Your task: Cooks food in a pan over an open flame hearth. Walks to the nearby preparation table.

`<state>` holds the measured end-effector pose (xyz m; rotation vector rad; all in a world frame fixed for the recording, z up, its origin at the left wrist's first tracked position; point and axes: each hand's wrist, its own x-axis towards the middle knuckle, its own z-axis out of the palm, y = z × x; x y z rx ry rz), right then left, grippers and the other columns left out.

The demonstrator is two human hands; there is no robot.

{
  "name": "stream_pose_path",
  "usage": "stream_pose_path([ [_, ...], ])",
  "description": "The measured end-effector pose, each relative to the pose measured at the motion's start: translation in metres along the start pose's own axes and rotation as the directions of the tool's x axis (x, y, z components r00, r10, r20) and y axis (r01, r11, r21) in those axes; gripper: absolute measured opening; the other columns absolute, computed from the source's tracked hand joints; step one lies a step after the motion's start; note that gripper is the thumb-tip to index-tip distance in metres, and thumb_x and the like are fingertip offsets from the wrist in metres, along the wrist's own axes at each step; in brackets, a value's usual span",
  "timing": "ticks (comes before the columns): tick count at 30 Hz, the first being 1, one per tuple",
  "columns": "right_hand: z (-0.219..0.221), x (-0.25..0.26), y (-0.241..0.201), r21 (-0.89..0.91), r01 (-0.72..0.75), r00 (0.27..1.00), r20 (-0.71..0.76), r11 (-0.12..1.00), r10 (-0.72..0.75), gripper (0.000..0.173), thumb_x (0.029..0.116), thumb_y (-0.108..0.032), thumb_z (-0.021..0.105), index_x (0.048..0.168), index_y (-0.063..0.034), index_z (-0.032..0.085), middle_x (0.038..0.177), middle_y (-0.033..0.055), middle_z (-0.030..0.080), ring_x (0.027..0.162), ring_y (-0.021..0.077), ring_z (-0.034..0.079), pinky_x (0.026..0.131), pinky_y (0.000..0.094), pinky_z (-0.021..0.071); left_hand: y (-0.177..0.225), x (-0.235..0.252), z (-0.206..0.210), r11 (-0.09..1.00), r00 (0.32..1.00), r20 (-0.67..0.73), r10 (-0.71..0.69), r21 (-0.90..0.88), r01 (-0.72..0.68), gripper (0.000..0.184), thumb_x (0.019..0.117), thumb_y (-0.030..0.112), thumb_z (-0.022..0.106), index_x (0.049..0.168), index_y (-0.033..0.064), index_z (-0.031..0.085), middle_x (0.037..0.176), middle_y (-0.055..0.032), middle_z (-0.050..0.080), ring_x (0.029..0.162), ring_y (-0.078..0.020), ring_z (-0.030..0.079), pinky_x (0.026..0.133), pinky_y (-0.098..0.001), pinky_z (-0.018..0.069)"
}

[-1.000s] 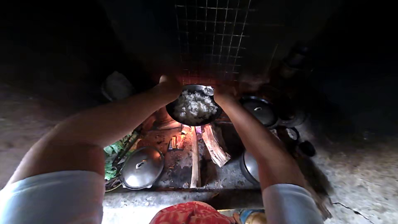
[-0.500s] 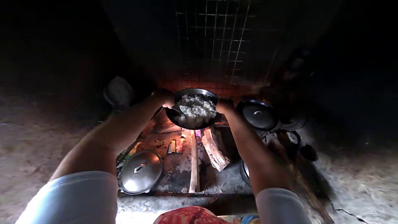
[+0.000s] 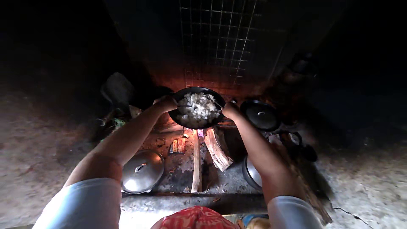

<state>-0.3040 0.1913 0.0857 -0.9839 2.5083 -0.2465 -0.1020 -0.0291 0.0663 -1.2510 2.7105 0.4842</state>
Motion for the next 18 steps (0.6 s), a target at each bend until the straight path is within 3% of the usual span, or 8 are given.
stream_pose_path([
  [4,-0.005,-0.008,-0.007,-0.017,0.034,0.998,-0.051,0.999,-0.035,0.041,0.1078,-0.029,0.049,0.129,0.0037,0.063,0.135,0.0265,0.062,0.130,0.0408,0.058,0.105,0.0627,0.0462,0.012,-0.026,-0.036,0.985,0.997,-0.069,-0.020,0.169,0.032,0.029,0.1003,0.029,0.061,0.119,0.0098,0.072,0.121,-0.0239,0.069,0.117,-0.0469,0.063,0.090,-0.0752,0.0456],
  [7,-0.010,-0.018,-0.014,-0.109,0.051,0.996,-0.061,0.993,-0.058,0.037,0.1066,-0.026,0.050,0.124,0.0029,0.065,0.133,0.0264,0.063,0.127,0.0423,0.060,0.102,0.0642,0.0477,0.030,-0.043,-0.039,0.912,0.992,-0.127,-0.003,0.407,0.055,0.022,0.0939,0.015,0.066,0.114,0.0079,0.070,0.109,-0.0228,0.070,0.103,-0.0463,0.067,0.077,-0.0688,0.0518],
  [9,-0.010,-0.022,-0.017,-0.174,0.047,0.996,-0.070,0.984,-0.060,0.035,0.1056,-0.024,0.052,0.122,0.0033,0.067,0.132,0.0265,0.064,0.126,0.0431,0.060,0.100,0.0651,0.0483,0.035,-0.048,-0.030,0.867,0.988,-0.145,0.060,0.498,0.021,0.030,0.0938,0.007,0.065,0.123,0.0100,0.066,0.111,-0.0227,0.069,0.101,-0.0471,0.067,0.074,-0.0665,0.0540],
  [14,0.000,-0.025,-0.023,-0.230,0.059,0.989,-0.120,0.971,-0.088,0.028,0.1010,-0.012,0.056,0.119,0.0055,0.066,0.129,0.0276,0.065,0.122,0.0453,0.062,0.095,0.0680,0.0491,0.047,-0.055,-0.014,0.836,0.991,-0.074,0.115,0.547,-0.056,0.043,0.0979,0.002,0.059,0.140,0.0067,0.053,0.123,-0.0247,0.064,0.110,-0.0489,0.064,0.080,-0.0648,0.0554],
  [18,0.010,-0.022,-0.026,-0.269,0.030,0.995,-0.085,0.963,-0.055,0.026,0.0999,-0.007,0.055,0.119,0.0074,0.066,0.129,0.0289,0.064,0.121,0.0469,0.062,0.094,0.0676,0.0502,0.044,-0.057,-0.039,0.804,0.991,-0.028,0.130,0.587,-0.089,0.046,0.0976,0.007,0.061,0.142,0.0189,0.059,0.117,-0.0224,0.068,0.105,-0.0468,0.066,0.076,-0.0671,0.0536],
])
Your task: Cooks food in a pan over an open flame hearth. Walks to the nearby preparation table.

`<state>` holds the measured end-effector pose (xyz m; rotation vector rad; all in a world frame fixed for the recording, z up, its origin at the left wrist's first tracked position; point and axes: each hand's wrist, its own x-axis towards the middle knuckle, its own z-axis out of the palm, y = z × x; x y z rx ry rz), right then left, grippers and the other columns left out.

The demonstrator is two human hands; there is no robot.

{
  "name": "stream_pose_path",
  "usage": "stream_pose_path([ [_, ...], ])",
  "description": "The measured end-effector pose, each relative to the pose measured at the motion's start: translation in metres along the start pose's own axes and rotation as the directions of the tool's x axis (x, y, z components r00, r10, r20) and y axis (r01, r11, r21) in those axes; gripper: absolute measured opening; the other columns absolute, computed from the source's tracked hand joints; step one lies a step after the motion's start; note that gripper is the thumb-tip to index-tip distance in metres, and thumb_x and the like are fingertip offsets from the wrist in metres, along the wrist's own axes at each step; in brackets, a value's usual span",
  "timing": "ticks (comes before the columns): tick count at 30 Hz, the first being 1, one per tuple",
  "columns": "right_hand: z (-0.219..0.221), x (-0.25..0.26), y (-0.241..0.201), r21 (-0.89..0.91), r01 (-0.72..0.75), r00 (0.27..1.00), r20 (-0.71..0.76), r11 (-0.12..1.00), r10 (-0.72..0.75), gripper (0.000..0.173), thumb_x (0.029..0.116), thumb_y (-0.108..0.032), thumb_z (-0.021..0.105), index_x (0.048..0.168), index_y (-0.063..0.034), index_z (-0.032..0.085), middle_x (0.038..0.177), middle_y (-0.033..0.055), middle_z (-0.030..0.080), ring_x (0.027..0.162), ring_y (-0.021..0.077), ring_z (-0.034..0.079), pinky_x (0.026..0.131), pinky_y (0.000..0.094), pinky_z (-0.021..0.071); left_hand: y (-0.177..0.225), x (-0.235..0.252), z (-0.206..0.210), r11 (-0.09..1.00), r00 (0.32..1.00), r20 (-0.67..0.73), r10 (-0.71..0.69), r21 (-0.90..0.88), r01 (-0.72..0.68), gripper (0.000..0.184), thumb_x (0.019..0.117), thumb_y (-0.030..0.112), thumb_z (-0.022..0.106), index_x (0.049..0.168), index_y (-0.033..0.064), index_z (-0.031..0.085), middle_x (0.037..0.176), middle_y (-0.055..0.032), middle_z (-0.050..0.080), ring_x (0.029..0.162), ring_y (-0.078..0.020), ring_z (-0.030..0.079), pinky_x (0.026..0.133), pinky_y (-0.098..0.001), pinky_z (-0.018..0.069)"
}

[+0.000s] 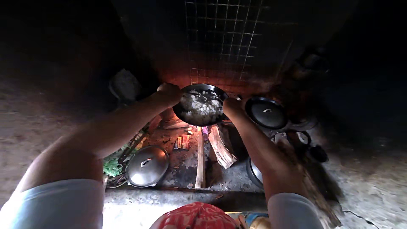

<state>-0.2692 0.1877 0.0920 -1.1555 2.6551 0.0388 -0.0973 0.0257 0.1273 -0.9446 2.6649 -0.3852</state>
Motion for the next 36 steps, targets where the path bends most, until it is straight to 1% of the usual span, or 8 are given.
stream_pose_path([
  [4,0.012,0.016,0.009,0.033,0.006,0.999,0.046,0.999,-0.007,0.030,0.0990,-0.014,0.058,0.121,0.0060,0.066,0.130,0.0279,0.064,0.122,0.0458,0.062,0.095,0.0681,0.0495,-0.026,-0.012,-0.036,0.999,0.996,0.086,-0.003,0.044,0.000,0.050,0.0968,0.010,0.061,0.141,0.0337,0.061,0.118,-0.0194,0.069,0.110,-0.0462,0.065,0.079,-0.0709,0.0509],
  [11,0.006,0.036,0.014,0.060,0.004,0.997,0.082,0.998,-0.009,0.035,0.0973,-0.013,0.061,0.127,0.0056,0.062,0.136,0.0272,0.061,0.128,0.0446,0.058,0.101,0.0668,0.0473,-0.054,-0.031,-0.066,0.972,0.984,0.143,0.106,0.195,-0.133,0.049,0.0940,0.009,0.065,0.131,0.0411,0.068,0.106,-0.0164,0.071,0.105,-0.0431,0.066,0.081,-0.0696,0.0516],
  [15,0.006,0.031,0.016,0.059,0.023,0.997,0.078,0.998,-0.028,0.031,0.0977,-0.011,0.060,0.123,0.0065,0.064,0.133,0.0274,0.062,0.126,0.0446,0.060,0.099,0.0674,0.0480,-0.037,-0.047,-0.015,0.976,0.985,0.140,0.097,0.180,-0.121,0.032,0.0936,0.022,0.069,0.124,0.0314,0.073,0.101,-0.0111,0.073,0.096,-0.0376,0.069,0.075,-0.0633,0.0542],
  [18,0.010,0.029,0.019,0.071,0.044,0.996,0.069,0.996,-0.049,0.029,0.0977,-0.010,0.060,0.119,0.0082,0.065,0.130,0.0288,0.063,0.123,0.0463,0.061,0.097,0.0688,0.0479,-0.008,-0.052,0.029,0.995,0.993,0.113,-0.025,0.097,0.014,0.037,0.1006,0.014,0.061,0.137,0.0213,0.064,0.119,-0.0190,0.067,0.102,-0.0433,0.067,0.074,-0.0628,0.0560],
  [21,0.017,0.026,0.022,0.078,0.032,0.999,0.041,0.996,-0.035,0.031,0.0989,-0.011,0.058,0.124,0.0066,0.064,0.129,0.0282,0.064,0.121,0.0462,0.062,0.096,0.0681,0.0496,0.011,-0.030,0.063,0.988,0.984,0.101,-0.149,-0.031,0.153,0.055,0.0978,0.012,0.063,0.150,0.0277,0.053,0.135,-0.0222,0.060,0.110,-0.0480,0.065,0.079,-0.0665,0.0554],
  [26,0.020,0.028,0.019,0.060,-0.027,0.996,0.086,0.998,0.022,0.032,0.1006,-0.013,0.056,0.128,0.0027,0.063,0.134,0.0271,0.062,0.124,0.0461,0.060,0.098,0.0691,0.0479,0.031,0.006,0.093,0.956,0.971,0.109,-0.213,-0.181,0.230,0.052,0.0945,0.012,0.066,0.144,0.0259,0.058,0.131,-0.0202,0.065,0.109,-0.0454,0.067,0.078,-0.0658,0.0560],
  [31,0.013,0.014,0.016,0.082,-0.053,0.997,0.054,0.995,0.048,0.030,0.0972,-0.013,0.060,0.123,0.0022,0.066,0.131,0.0254,0.064,0.121,0.0439,0.063,0.095,0.0674,0.0505,0.001,-0.015,0.061,0.930,0.974,0.140,-0.176,-0.300,0.212,0.043,0.0994,0.023,0.062,0.142,0.0322,0.062,0.131,-0.0170,0.067,0.117,-0.0442,0.064,0.088,-0.0728,0.0502],
  [36,-0.006,-0.002,0.017,0.068,-0.042,0.999,0.011,0.997,0.041,0.027,0.1000,-0.012,0.056,0.119,0.0044,0.066,0.127,0.0270,0.066,0.119,0.0452,0.064,0.093,0.0673,0.0510,-0.027,-0.053,0.017,0.978,0.980,0.031,-0.196,-0.073,0.198,0.064,0.0908,0.015,0.071,0.148,0.0396,0.054,0.127,-0.0179,0.067,0.106,-0.0458,0.067,0.074,-0.0685,0.0542],
])
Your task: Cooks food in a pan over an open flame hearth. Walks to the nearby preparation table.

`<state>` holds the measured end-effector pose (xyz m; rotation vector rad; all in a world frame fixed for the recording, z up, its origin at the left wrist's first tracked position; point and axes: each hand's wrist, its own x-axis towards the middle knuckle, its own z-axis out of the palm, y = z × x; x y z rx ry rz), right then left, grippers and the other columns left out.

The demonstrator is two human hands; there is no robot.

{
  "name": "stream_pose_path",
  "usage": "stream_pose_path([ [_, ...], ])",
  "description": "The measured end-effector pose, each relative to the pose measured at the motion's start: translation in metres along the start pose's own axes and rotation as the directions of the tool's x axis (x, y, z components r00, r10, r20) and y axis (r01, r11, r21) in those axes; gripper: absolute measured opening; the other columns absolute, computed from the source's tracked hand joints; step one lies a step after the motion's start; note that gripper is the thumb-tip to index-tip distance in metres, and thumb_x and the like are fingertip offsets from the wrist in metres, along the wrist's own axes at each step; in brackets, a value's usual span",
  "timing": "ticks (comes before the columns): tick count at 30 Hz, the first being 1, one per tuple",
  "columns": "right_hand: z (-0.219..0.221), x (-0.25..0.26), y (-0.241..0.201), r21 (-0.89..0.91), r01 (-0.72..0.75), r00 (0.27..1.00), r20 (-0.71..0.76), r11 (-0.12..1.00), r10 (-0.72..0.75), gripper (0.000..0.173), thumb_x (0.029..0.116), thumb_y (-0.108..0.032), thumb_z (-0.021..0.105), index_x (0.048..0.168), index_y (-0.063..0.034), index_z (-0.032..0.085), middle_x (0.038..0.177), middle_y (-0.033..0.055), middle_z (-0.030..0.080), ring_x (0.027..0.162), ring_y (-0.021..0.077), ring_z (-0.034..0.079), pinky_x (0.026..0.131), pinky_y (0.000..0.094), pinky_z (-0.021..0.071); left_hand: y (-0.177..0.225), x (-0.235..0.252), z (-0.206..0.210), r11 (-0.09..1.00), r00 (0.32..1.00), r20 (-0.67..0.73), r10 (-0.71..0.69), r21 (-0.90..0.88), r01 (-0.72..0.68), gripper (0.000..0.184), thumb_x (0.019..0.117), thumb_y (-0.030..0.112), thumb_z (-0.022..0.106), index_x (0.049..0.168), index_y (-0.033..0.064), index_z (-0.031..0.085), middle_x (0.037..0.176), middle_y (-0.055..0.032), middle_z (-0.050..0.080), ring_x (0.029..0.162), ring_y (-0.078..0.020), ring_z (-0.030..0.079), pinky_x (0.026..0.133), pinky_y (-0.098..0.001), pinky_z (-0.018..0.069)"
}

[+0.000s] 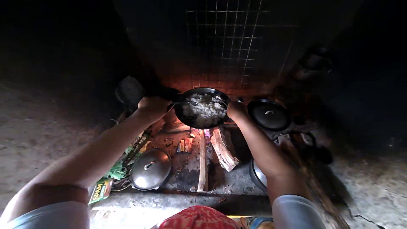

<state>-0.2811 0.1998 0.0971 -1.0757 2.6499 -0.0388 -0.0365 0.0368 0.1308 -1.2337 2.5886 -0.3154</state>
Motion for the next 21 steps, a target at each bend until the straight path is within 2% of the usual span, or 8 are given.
stream_pose_path([
  [2,0.000,-0.006,-0.002,0.003,-0.002,1.000,-0.014,1.000,0.002,0.027,0.0990,-0.011,0.057,0.120,0.0041,0.066,0.127,0.0270,0.066,0.118,0.0457,0.064,0.092,0.0679,0.0510,0.011,-0.004,0.014,0.997,0.999,0.009,0.035,0.073,-0.036,0.063,0.0936,0.013,0.070,0.151,0.0312,0.051,0.130,-0.0213,0.062,0.106,-0.0465,0.066,0.073,-0.0647,0.0568],
  [5,0.014,-0.010,-0.006,-0.006,-0.004,1.000,0.003,1.000,0.004,0.032,0.0991,-0.009,0.057,0.127,0.0061,0.062,0.130,0.0294,0.063,0.120,0.0475,0.063,0.093,0.0676,0.0512,0.031,0.004,0.062,0.993,0.994,0.012,0.107,0.056,-0.108,0.049,0.0992,0.008,0.060,0.146,0.0199,0.054,0.133,-0.0223,0.061,0.110,-0.0477,0.065,0.081,-0.0660,0.0560],
  [6,0.018,-0.012,-0.007,-0.004,-0.011,1.000,0.019,1.000,0.011,0.031,0.1000,-0.009,0.056,0.127,0.0060,0.063,0.131,0.0291,0.063,0.122,0.0470,0.062,0.095,0.0672,0.0505,0.032,0.009,0.067,0.991,0.993,-0.004,0.115,0.066,-0.115,0.050,0.0988,0.008,0.059,0.147,0.0205,0.054,0.132,-0.0213,0.062,0.108,-0.0463,0.066,0.080,-0.0648,0.0568],
  [8,0.016,-0.015,-0.006,0.000,-0.024,0.999,0.046,1.000,0.024,0.031,0.1013,-0.010,0.055,0.128,0.0047,0.063,0.134,0.0277,0.062,0.125,0.0457,0.060,0.098,0.0672,0.0481,0.031,0.006,0.050,0.992,0.996,0.011,0.093,0.082,-0.093,0.052,0.0978,0.010,0.062,0.147,0.0224,0.055,0.131,-0.0212,0.062,0.106,-0.0456,0.067,0.077,-0.0639,0.0572],
  [11,0.006,-0.020,-0.002,-0.015,-0.023,0.999,0.031,1.000,0.023,0.029,0.1007,-0.010,0.055,0.124,0.0043,0.065,0.131,0.0271,0.064,0.122,0.0447,0.062,0.095,0.0664,0.0505,0.027,-0.017,0.015,0.994,0.998,0.025,0.049,0.101,-0.051,0.047,0.0981,0.010,0.063,0.143,0.0222,0.058,0.129,-0.0207,0.064,0.104,-0.0462,0.067,0.074,-0.0640,0.0569],
  [13,0.008,-0.019,-0.001,-0.018,-0.031,0.999,0.016,0.999,0.032,0.028,0.0998,-0.010,0.056,0.121,0.0048,0.065,0.128,0.0275,0.065,0.120,0.0456,0.063,0.091,0.0667,0.0516,0.025,-0.020,0.021,0.988,0.997,0.031,0.070,0.137,-0.073,0.047,0.0994,0.009,0.060,0.145,0.0220,0.057,0.129,-0.0195,0.064,0.105,-0.0447,0.067,0.075,-0.0622,0.0573],
  [16,0.024,-0.016,-0.003,-0.055,-0.028,0.999,0.026,0.998,0.030,0.027,0.0989,-0.009,0.056,0.120,0.0055,0.067,0.129,0.0279,0.065,0.119,0.0457,0.063,0.091,0.0666,0.0519,0.026,-0.012,0.054,0.984,0.991,0.021,0.132,0.121,-0.134,0.041,0.1010,0.009,0.057,0.142,0.0159,0.058,0.130,-0.0175,0.063,0.110,-0.0426,0.066,0.084,-0.0620,0.0567],
  [21,0.024,-0.025,-0.002,-0.012,-0.013,1.000,-0.024,1.000,0.012,0.031,0.1012,-0.008,0.053,0.126,0.0074,0.062,0.129,0.0298,0.063,0.119,0.0473,0.063,0.092,0.0655,0.0520,0.018,-0.017,0.030,0.996,0.999,-0.002,0.034,0.077,-0.034,0.045,0.0993,0.010,0.061,0.143,0.0221,0.058,0.127,-0.0209,0.064,0.106,-0.0461,0.067,0.075,-0.0643,0.0565],
])
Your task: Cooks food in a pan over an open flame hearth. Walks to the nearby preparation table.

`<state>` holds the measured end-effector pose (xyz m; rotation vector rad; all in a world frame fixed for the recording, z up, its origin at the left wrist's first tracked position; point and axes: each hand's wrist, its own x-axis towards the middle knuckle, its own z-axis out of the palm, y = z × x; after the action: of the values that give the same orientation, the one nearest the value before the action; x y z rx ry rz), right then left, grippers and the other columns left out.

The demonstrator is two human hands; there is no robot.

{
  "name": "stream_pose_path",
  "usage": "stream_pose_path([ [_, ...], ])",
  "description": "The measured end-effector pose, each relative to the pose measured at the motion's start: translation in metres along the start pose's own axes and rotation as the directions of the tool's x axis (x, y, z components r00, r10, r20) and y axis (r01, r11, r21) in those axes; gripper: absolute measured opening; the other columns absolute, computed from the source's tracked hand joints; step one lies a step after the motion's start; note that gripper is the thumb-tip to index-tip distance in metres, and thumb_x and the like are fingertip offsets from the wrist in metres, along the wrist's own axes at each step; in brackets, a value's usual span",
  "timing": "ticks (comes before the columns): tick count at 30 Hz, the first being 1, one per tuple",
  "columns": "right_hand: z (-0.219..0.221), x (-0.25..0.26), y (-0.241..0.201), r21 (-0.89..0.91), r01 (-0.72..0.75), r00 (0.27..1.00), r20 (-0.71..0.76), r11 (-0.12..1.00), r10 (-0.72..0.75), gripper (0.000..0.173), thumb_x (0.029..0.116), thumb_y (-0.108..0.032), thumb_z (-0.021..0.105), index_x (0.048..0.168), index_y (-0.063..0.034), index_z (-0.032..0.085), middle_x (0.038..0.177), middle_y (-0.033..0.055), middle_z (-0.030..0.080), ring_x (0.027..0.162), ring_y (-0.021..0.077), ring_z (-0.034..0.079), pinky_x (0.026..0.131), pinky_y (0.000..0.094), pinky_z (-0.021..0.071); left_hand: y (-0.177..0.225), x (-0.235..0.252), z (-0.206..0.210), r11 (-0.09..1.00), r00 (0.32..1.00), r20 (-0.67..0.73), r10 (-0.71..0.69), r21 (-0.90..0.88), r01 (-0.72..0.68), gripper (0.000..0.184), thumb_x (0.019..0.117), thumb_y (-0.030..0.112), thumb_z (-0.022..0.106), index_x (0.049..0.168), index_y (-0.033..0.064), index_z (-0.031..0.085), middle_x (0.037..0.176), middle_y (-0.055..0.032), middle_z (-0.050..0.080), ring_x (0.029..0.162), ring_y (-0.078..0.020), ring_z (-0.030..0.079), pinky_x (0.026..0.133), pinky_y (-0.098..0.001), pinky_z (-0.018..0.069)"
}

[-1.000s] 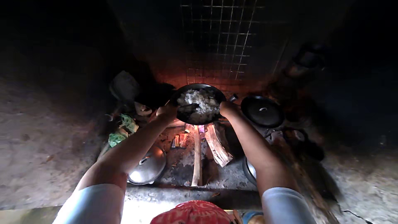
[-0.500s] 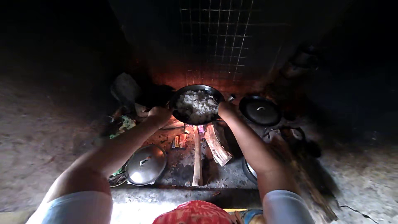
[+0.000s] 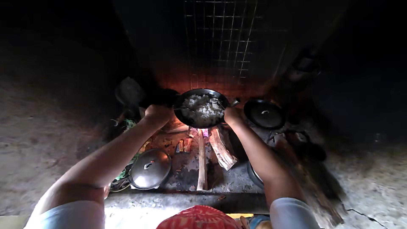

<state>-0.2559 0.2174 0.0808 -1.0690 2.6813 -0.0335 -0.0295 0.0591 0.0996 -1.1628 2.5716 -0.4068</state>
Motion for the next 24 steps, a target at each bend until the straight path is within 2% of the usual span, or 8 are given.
stream_pose_path([
  [2,-0.007,-0.004,0.001,0.035,-0.004,1.000,-0.017,0.999,0.005,0.033,0.1031,-0.012,0.051,0.128,0.0061,0.062,0.129,0.0292,0.064,0.119,0.0462,0.064,0.093,0.0645,0.0524,-0.002,-0.005,-0.004,1.000,1.000,-0.010,-0.008,0.012,0.008,0.047,0.1006,0.012,0.060,0.145,0.0247,0.057,0.128,-0.0202,0.064,0.108,-0.0458,0.066,0.075,-0.0638,0.0566],
  [5,-0.001,-0.006,0.001,0.038,-0.006,1.000,-0.020,0.999,0.006,0.034,0.1047,-0.019,0.051,0.128,0.0041,0.063,0.128,0.0280,0.065,0.118,0.0454,0.065,0.092,0.0657,0.0525,0.011,0.004,0.033,0.996,0.998,-0.022,0.057,-0.066,-0.058,0.045,0.0999,0.011,0.059,0.144,0.0227,0.058,0.131,-0.0214,0.063,0.112,-0.0475,0.064,0.081,-0.0672,0.0550],
  [7,0.006,-0.005,0.001,0.031,-0.001,1.000,-0.030,1.000,0.002,0.043,0.1042,-0.022,0.053,0.139,0.0033,0.054,0.127,0.0283,0.065,0.116,0.0457,0.065,0.092,0.0657,0.0522,0.011,0.014,0.042,0.995,0.997,-0.022,0.068,-0.066,-0.069,0.048,0.1004,0.009,0.057,0.146,0.0246,0.056,0.132,-0.0205,0.063,0.111,-0.0458,0.066,0.081,-0.0652,0.0564],
  [9,0.009,-0.009,0.005,0.023,-0.003,0.998,-0.056,1.000,0.005,0.057,0.1044,-0.025,0.052,0.155,-0.0026,0.040,0.127,0.0273,0.067,0.115,0.0462,0.066,0.091,0.0661,0.0524,0.003,0.015,0.023,0.998,0.999,-0.018,0.026,-0.053,-0.027,0.039,0.0988,0.011,0.061,0.137,0.0206,0.063,0.125,-0.0203,0.066,0.105,-0.0445,0.067,0.077,-0.0644,0.0566],
  [11,0.013,-0.009,0.013,0.037,0.001,0.996,-0.090,0.999,0.002,0.059,0.1066,-0.029,0.048,0.160,-0.0077,0.033,0.125,0.0256,0.068,0.114,0.0450,0.067,0.090,0.0646,0.0537,-0.008,0.013,0.006,0.999,1.000,-0.022,-0.022,-0.031,0.021,0.041,0.0983,0.011,0.063,0.138,0.0218,0.062,0.124,-0.0212,0.065,0.104,-0.0456,0.067,0.073,-0.0646,0.0566],
  [17,0.024,-0.009,0.021,0.080,-0.009,0.996,-0.092,0.997,0.017,0.053,0.1094,-0.033,0.044,0.157,-0.0099,0.040,0.129,0.0243,0.067,0.118,0.0446,0.065,0.095,0.0654,0.0514,-0.002,0.016,0.025,1.000,0.997,0.077,0.002,-0.004,-0.001,0.039,0.0989,0.009,0.061,0.138,0.0159,0.062,0.125,-0.0215,0.066,0.108,-0.0457,0.066,0.080,-0.0653,0.0556],
  [19,0.024,-0.010,0.023,0.079,-0.013,0.995,-0.095,0.997,0.021,0.054,0.1094,-0.034,0.043,0.159,-0.0123,0.039,0.128,0.0235,0.068,0.117,0.0439,0.066,0.094,0.0650,0.0523,0.004,0.010,0.011,1.000,0.998,0.061,0.004,-0.005,-0.004,0.033,0.0984,0.010,0.061,0.131,0.0150,0.065,0.122,-0.0197,0.067,0.104,-0.0451,0.067,0.076,-0.0656,0.0559],
  [24,0.014,-0.011,0.025,0.131,-0.025,0.990,-0.133,0.991,0.043,0.051,0.1091,-0.029,0.045,0.156,-0.0093,0.042,0.133,0.0235,0.065,0.120,0.0429,0.065,0.094,0.0636,0.0533,0.000,-0.002,-0.006,0.998,0.998,-0.003,-0.070,-0.010,0.069,0.043,0.0971,0.009,0.064,0.139,0.0156,0.061,0.131,-0.0253,0.061,0.103,-0.0492,0.066,0.071,-0.0655,0.0562],
])
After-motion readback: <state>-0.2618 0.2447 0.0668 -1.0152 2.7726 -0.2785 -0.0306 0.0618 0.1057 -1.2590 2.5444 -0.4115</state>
